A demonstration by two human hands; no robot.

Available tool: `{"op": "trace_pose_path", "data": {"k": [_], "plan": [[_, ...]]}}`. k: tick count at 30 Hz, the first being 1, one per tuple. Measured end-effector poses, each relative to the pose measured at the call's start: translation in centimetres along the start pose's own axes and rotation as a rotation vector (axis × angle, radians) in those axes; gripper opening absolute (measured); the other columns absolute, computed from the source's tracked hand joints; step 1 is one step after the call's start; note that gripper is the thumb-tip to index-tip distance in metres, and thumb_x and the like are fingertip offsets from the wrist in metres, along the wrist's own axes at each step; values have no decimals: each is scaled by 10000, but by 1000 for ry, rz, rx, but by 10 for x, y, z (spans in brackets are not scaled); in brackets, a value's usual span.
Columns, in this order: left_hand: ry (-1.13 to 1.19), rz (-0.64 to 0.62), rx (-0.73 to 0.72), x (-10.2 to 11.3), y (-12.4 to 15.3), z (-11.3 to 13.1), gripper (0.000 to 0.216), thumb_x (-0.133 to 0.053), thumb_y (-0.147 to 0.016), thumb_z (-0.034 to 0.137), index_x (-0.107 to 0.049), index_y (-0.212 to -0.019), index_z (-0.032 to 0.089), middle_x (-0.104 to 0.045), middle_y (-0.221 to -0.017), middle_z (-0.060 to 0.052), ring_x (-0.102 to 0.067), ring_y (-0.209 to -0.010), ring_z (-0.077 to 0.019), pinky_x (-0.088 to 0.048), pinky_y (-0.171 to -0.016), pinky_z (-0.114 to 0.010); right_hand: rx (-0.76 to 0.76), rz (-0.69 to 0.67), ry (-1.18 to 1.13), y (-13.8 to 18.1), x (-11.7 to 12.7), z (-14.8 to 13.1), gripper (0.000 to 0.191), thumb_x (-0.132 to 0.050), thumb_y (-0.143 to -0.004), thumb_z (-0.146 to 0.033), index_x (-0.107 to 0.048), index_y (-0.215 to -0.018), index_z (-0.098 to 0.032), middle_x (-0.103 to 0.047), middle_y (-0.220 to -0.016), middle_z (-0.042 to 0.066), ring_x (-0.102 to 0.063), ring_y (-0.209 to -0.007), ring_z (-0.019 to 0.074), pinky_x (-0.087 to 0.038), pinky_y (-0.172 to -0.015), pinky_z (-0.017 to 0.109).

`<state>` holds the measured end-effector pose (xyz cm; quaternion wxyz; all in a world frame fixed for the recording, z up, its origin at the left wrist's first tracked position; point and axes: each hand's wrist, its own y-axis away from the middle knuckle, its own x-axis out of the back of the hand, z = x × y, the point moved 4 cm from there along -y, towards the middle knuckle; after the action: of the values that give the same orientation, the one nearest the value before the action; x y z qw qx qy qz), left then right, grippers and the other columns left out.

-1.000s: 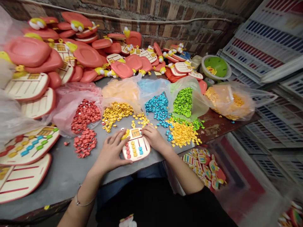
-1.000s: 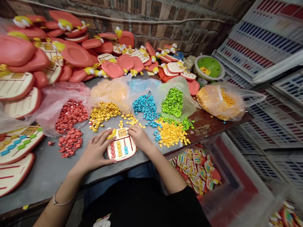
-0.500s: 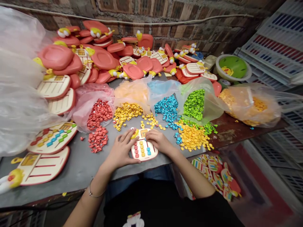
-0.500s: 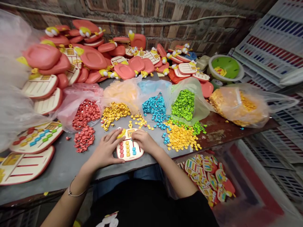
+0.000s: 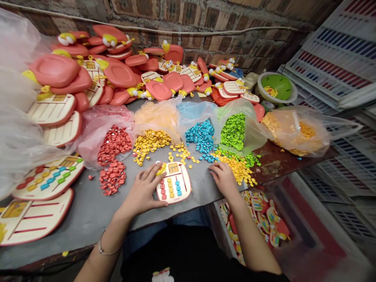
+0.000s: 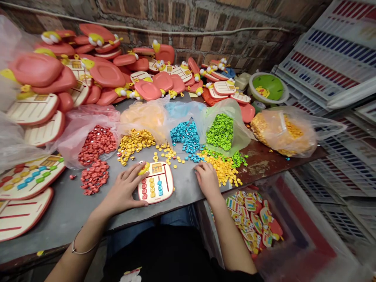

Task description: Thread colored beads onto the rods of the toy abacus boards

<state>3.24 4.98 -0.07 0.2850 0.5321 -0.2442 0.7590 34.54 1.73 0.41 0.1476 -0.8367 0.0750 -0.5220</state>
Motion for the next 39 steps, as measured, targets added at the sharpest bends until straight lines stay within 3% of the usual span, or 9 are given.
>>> {"op": "trace_pose_path", "data": {"k": [4, 8, 16, 20, 32, 39], "plan": [[-7, -7, 8, 1, 0, 1, 925, -590, -693, 793, -442, -1414, 231, -240, -1573, -150, -265, -1399, -380, -275, -1043, -507, 30, 54, -4, -1, -4, 0, 211, -494, -920, -169, -701, -930, -207, -625, -910, 97, -567, -892, 255, -487, -794, 416], [-7, -17, 17, 1, 0, 2, 931, -608, -676, 794, -450, -1400, 231, -248, -1571, -148, -255, -1409, -368, -263, -1056, -494, 69, 126, -216, -16, -1, -25, 231, -463, -938, -152, -665, -1030, -220, -604, -959, 81, -594, -921, 225, -505, -809, 378], [-22, -14, 25, 1, 0, 2, 929, -638, -659, 779, -467, -1383, 223, -250, -1569, -155, -247, -1414, -357, -251, -1059, -483, 266, -55, -376, -55, -41, -79, 160, -500, -918, -144, -648, -900, -204, -600, -968, 77, -598, -932, 208, -523, -819, 350], [-20, -20, 26, 2, 0, 3, 926, -633, -664, 777, -466, -1390, 227, -243, -1572, -150, -249, -1414, -356, -248, -1063, -482, 308, -119, -381, -59, -57, -81, 149, -507, -917, -140, -641, -879, -192, -648, -971, 79, -614, -930, 213, -523, -837, 372], [-11, -24, 39, 1, -1, 3, 944, -626, -659, 786, -453, -1402, 230, -235, -1577, -142, -240, -1417, -350, -232, -1070, -485, 299, -107, -329, -48, -56, -75, 155, -516, -924, -173, -662, -883, -203, -657, -924, 82, -604, -913, 226, -507, -868, 415], [-20, -43, 36, 2, -1, 4, 933, -624, -676, 774, -458, -1396, 206, -222, -1578, -156, -225, -1423, -347, -242, -1067, -488, 271, -114, -393, -62, -50, -85, 151, -503, -918, -153, -641, -956, -201, -613, -1040, 97, -591, -1007, 225, -506, -883, 392]]}}
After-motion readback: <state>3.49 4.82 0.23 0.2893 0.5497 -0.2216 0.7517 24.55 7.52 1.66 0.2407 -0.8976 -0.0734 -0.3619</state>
